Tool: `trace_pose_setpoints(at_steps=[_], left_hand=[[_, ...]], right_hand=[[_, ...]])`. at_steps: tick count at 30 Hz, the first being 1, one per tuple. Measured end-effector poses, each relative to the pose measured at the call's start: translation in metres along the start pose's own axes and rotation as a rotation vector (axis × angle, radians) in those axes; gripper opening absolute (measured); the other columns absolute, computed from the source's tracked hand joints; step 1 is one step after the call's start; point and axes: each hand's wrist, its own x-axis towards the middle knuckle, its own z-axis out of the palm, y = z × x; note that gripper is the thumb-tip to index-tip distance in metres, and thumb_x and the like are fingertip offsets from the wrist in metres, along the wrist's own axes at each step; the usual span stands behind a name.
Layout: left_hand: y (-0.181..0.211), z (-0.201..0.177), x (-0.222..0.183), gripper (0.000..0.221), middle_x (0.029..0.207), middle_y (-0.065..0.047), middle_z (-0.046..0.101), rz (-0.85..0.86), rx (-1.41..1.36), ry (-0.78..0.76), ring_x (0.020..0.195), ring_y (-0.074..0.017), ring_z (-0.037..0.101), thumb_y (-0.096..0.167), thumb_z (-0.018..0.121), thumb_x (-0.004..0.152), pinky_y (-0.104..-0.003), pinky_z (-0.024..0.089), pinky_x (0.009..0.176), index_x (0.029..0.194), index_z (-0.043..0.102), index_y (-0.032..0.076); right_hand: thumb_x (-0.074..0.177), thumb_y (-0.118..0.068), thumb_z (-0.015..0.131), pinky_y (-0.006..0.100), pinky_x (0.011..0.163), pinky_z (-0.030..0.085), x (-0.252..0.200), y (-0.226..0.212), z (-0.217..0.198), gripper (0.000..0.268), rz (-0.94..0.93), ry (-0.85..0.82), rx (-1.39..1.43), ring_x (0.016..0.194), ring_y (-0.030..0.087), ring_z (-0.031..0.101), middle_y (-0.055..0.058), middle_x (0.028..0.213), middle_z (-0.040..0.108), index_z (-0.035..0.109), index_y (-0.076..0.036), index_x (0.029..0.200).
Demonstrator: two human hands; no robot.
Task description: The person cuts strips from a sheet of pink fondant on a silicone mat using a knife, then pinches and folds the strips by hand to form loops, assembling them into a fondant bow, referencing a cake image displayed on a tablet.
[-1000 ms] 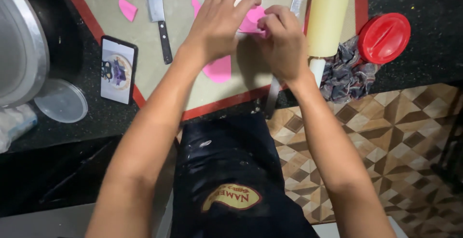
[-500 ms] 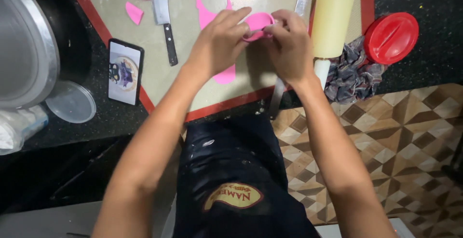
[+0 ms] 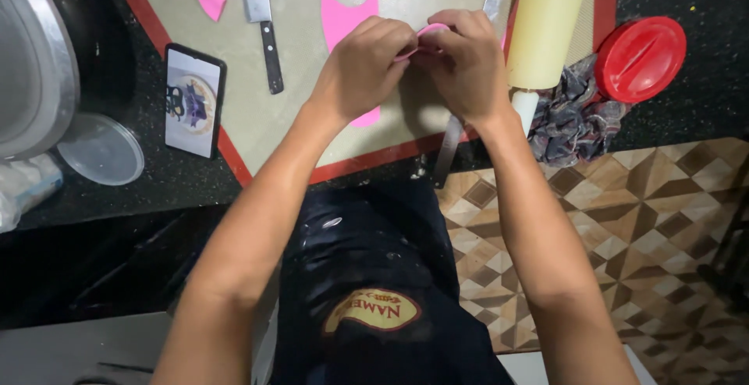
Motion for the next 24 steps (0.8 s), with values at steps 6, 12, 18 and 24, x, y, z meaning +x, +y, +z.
trace_pose_setpoints(at_steps=[6,12,18,24], left_hand=[[-0.002,0.003,-0.007,0.015,0.102,-0.008,0.068,0.005,0.054,0.023,0.100,-0.0321,0.065,0.005,0.073,0.090,-0.042,0.055,0.084,0.102,0.064,0.005],[0.000,0.009,-0.011,0.013,0.103,-0.006,0.066,0.053,0.159,0.068,0.097,-0.0281,0.065,0.009,0.074,0.091,-0.039,0.055,0.081,0.102,0.066,0.007],[0.004,0.007,-0.011,0.013,0.105,-0.005,0.066,0.073,0.200,0.092,0.098,-0.0262,0.065,0.012,0.074,0.094,-0.037,0.055,0.083,0.102,0.066,0.007],[0.003,0.014,-0.012,0.014,0.105,-0.006,0.066,0.038,0.248,0.077,0.095,-0.0270,0.064,0.012,0.075,0.092,-0.037,0.055,0.083,0.101,0.067,0.004]], right_hand=[[0.084,-0.002,0.081,0.041,0.094,0.052,-0.001,0.002,0.002,0.026,-0.030,0.007,-0.014,0.109,0.034,0.061,0.009,0.120,0.068,0.073,-0.007,0.108],[0.084,-0.002,0.081,0.041,0.094,0.052,-0.002,0.003,0.003,0.028,-0.055,0.009,-0.049,0.109,0.034,0.062,0.009,0.120,0.068,0.074,-0.007,0.110],[0.085,-0.002,0.082,0.041,0.094,0.053,-0.006,0.003,0.006,0.028,-0.048,0.038,-0.019,0.110,0.033,0.062,0.009,0.120,0.068,0.074,-0.007,0.111],[0.087,-0.002,0.082,0.041,0.096,0.052,-0.005,-0.003,0.001,0.028,-0.025,0.012,-0.037,0.110,0.033,0.062,0.009,0.120,0.068,0.076,-0.008,0.113]])
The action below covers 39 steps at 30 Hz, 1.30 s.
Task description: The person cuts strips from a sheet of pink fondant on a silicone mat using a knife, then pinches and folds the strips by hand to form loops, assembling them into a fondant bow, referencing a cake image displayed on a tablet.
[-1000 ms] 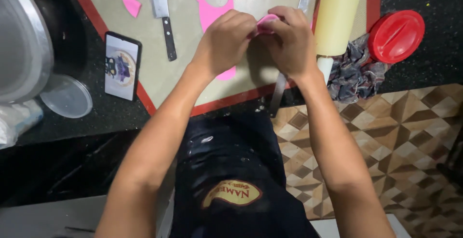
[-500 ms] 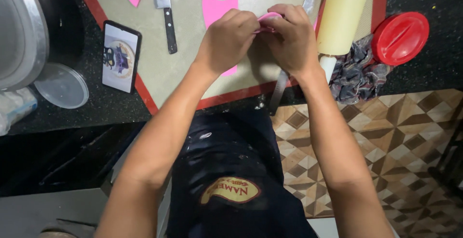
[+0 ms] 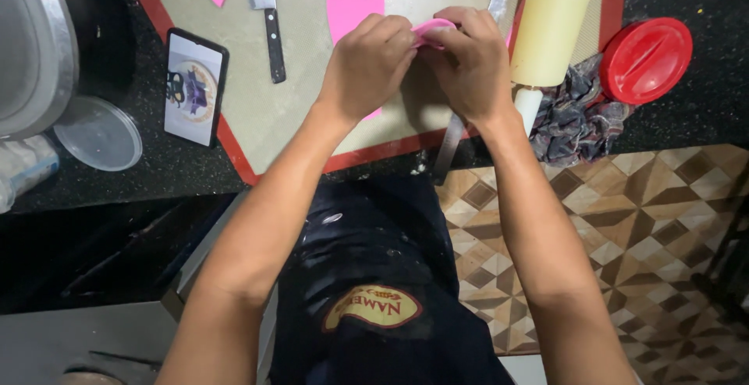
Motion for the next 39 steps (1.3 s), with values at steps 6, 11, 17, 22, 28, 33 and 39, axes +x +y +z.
trace_pose_setpoints(at_steps=[6,11,17,22,28,33,39], left_hand=[[0.004,-0.002,-0.001,0.012,0.106,-0.006,0.066,0.001,0.016,0.061,0.096,-0.0269,0.064,0.011,0.075,0.091,-0.037,0.055,0.083,0.098,0.068,0.005],[0.003,0.021,-0.007,0.010,0.104,-0.006,0.066,-0.031,0.029,0.060,0.096,-0.0267,0.065,0.012,0.071,0.091,-0.037,0.055,0.083,0.098,0.068,0.005],[-0.003,0.014,-0.013,0.008,0.101,-0.005,0.065,-0.130,0.128,-0.047,0.099,-0.0238,0.066,0.015,0.063,0.090,-0.037,0.056,0.087,0.095,0.067,0.009],[0.009,0.007,-0.009,0.017,0.111,-0.004,0.067,-0.158,0.054,0.131,0.102,-0.0230,0.065,0.015,0.067,0.087,-0.036,0.055,0.087,0.101,0.069,0.008],[0.009,0.010,-0.012,0.018,0.112,0.000,0.068,-0.141,0.014,0.129,0.105,-0.0199,0.066,0.017,0.070,0.089,-0.034,0.055,0.091,0.105,0.073,0.010],[0.005,0.015,-0.013,0.017,0.112,0.000,0.068,-0.093,0.021,0.154,0.105,-0.0196,0.066,0.015,0.068,0.089,-0.034,0.055,0.090,0.105,0.073,0.008],[0.003,0.015,-0.011,0.016,0.111,0.000,0.069,-0.071,0.050,0.105,0.104,-0.0181,0.067,0.012,0.067,0.090,-0.034,0.056,0.089,0.104,0.074,0.009]], right_hand=[[0.084,0.003,0.077,0.041,0.098,0.053,-0.002,0.001,0.002,0.030,0.003,0.010,0.014,0.112,0.034,0.063,0.011,0.122,0.069,0.076,-0.007,0.113],[0.086,0.002,0.077,0.041,0.102,0.052,-0.011,0.010,0.002,0.029,0.017,0.024,0.006,0.117,0.034,0.063,0.012,0.126,0.068,0.076,-0.007,0.113],[0.096,-0.009,0.080,0.045,0.105,0.050,-0.006,0.000,0.006,0.015,-0.040,-0.047,-0.018,0.120,0.036,0.062,0.014,0.128,0.068,0.076,-0.005,0.110],[0.097,-0.008,0.079,0.044,0.107,0.050,-0.008,0.006,0.005,0.016,-0.020,-0.066,-0.013,0.119,0.034,0.063,0.013,0.125,0.069,0.077,-0.004,0.112],[0.097,-0.006,0.081,0.040,0.103,0.050,-0.011,0.007,0.007,0.018,-0.010,-0.045,-0.015,0.116,0.031,0.064,0.011,0.124,0.070,0.076,-0.004,0.114],[0.099,-0.007,0.081,0.040,0.105,0.050,-0.012,0.007,0.009,0.016,-0.001,-0.018,-0.002,0.115,0.031,0.064,0.010,0.122,0.071,0.076,-0.005,0.114],[0.098,-0.008,0.081,0.042,0.105,0.051,-0.012,0.008,0.011,0.016,0.025,-0.015,-0.013,0.113,0.031,0.064,0.011,0.121,0.071,0.076,-0.005,0.114]])
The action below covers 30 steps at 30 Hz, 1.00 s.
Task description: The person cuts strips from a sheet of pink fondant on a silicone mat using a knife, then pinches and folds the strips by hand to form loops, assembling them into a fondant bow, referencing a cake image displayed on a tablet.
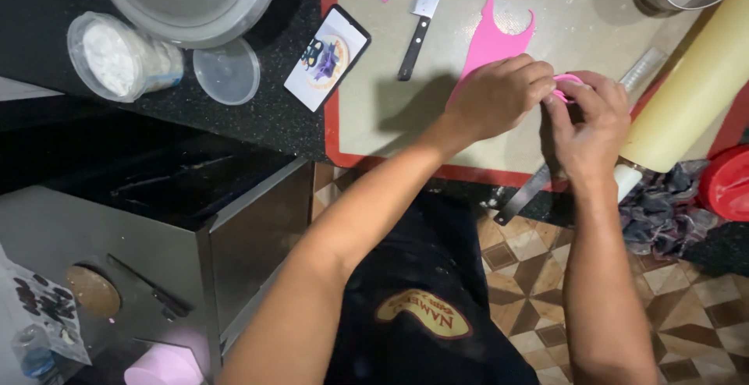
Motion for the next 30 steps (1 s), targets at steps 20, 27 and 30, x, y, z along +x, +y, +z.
trace_pose_setpoints(at_steps=[20,27,30], left_hand=[[-0.001,-0.002,0.002,0.019,0.116,-0.003,0.067,0.042,-0.040,0.074,0.105,-0.0221,0.068,0.012,0.067,0.091,-0.035,0.058,0.087,0.109,0.069,0.009],[-0.001,-0.007,-0.001,0.016,0.118,-0.002,0.066,0.104,-0.010,0.133,0.108,-0.0227,0.067,0.010,0.069,0.091,-0.036,0.057,0.086,0.108,0.068,0.009],[0.001,-0.013,0.001,0.020,0.119,-0.002,0.067,0.134,0.014,0.116,0.109,-0.0226,0.067,0.009,0.069,0.088,-0.037,0.058,0.086,0.108,0.069,0.010]], right_hand=[[0.096,-0.009,0.080,0.042,0.097,0.051,0.013,-0.011,-0.007,0.015,0.016,0.026,0.019,0.109,0.034,0.064,0.013,0.117,0.071,0.076,-0.004,0.109],[0.092,0.000,0.078,0.041,0.097,0.052,0.008,-0.010,0.003,0.021,0.045,0.091,0.101,0.110,0.033,0.065,0.013,0.118,0.071,0.074,-0.005,0.112],[0.090,0.001,0.079,0.040,0.098,0.053,0.007,-0.012,-0.001,0.024,0.043,0.092,0.114,0.111,0.033,0.066,0.013,0.119,0.071,0.074,-0.005,0.113]])
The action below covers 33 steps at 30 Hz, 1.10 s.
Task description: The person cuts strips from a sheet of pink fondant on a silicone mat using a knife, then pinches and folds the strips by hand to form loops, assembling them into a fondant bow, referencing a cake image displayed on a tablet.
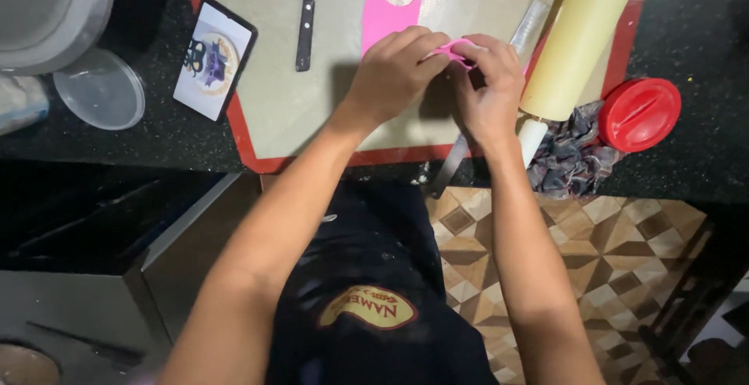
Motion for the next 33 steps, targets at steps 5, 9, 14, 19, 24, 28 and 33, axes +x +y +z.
trace_pose_setpoints(at_steps=[5,9,14,19,24,28,33], left_hand=[[0.001,-0.001,0.001,0.022,0.119,-0.004,0.067,-0.002,0.005,0.000,0.108,-0.0235,0.068,0.007,0.070,0.087,-0.037,0.058,0.086,0.109,0.068,0.009],[-0.002,0.000,0.001,0.019,0.118,-0.006,0.067,-0.064,-0.124,0.046,0.108,-0.0253,0.068,0.003,0.072,0.091,-0.037,0.059,0.087,0.109,0.067,0.007],[-0.005,-0.005,0.001,0.017,0.115,-0.006,0.068,-0.075,-0.129,0.030,0.106,-0.0252,0.068,0.004,0.075,0.092,-0.036,0.059,0.087,0.107,0.066,0.006],[-0.007,-0.002,-0.001,0.018,0.115,-0.006,0.068,-0.096,-0.170,0.046,0.106,-0.0247,0.068,0.007,0.077,0.091,-0.035,0.058,0.087,0.104,0.066,0.006],[-0.006,-0.005,0.002,0.017,0.112,-0.006,0.068,-0.128,-0.165,-0.002,0.101,-0.0249,0.068,0.006,0.079,0.089,-0.036,0.057,0.088,0.103,0.069,0.004],[-0.008,-0.002,0.001,0.018,0.112,-0.005,0.068,-0.127,-0.197,0.023,0.101,-0.0248,0.068,0.007,0.080,0.088,-0.036,0.057,0.088,0.102,0.068,0.005],[-0.010,-0.004,0.005,0.019,0.111,-0.006,0.068,-0.136,-0.204,-0.014,0.101,-0.0262,0.067,0.008,0.082,0.085,-0.038,0.056,0.086,0.097,0.069,0.004]], right_hand=[[0.090,0.001,0.081,0.039,0.097,0.054,-0.001,0.005,0.001,0.025,0.017,0.005,0.015,0.111,0.032,0.067,0.012,0.120,0.071,0.074,-0.005,0.113],[0.090,0.000,0.082,0.039,0.096,0.054,-0.001,0.005,0.001,0.025,0.030,-0.006,-0.006,0.110,0.031,0.067,0.012,0.119,0.071,0.075,-0.005,0.113],[0.092,-0.001,0.082,0.038,0.095,0.054,-0.001,0.003,0.000,0.023,0.045,-0.016,0.011,0.109,0.031,0.067,0.013,0.119,0.071,0.075,-0.005,0.113],[0.093,-0.002,0.082,0.039,0.094,0.053,-0.001,0.003,0.000,0.023,0.010,-0.027,0.005,0.110,0.032,0.065,0.012,0.120,0.070,0.075,-0.005,0.114],[0.092,-0.002,0.083,0.040,0.096,0.052,0.000,0.004,-0.001,0.023,-0.019,-0.041,-0.030,0.110,0.032,0.063,0.011,0.121,0.070,0.075,-0.005,0.113],[0.089,-0.001,0.083,0.041,0.096,0.051,0.000,0.005,-0.001,0.026,-0.035,-0.051,-0.032,0.110,0.033,0.063,0.011,0.121,0.070,0.074,-0.005,0.113],[0.090,-0.001,0.082,0.041,0.097,0.052,0.000,0.009,-0.001,0.024,-0.037,-0.055,-0.052,0.112,0.033,0.063,0.012,0.123,0.069,0.074,-0.005,0.113]])
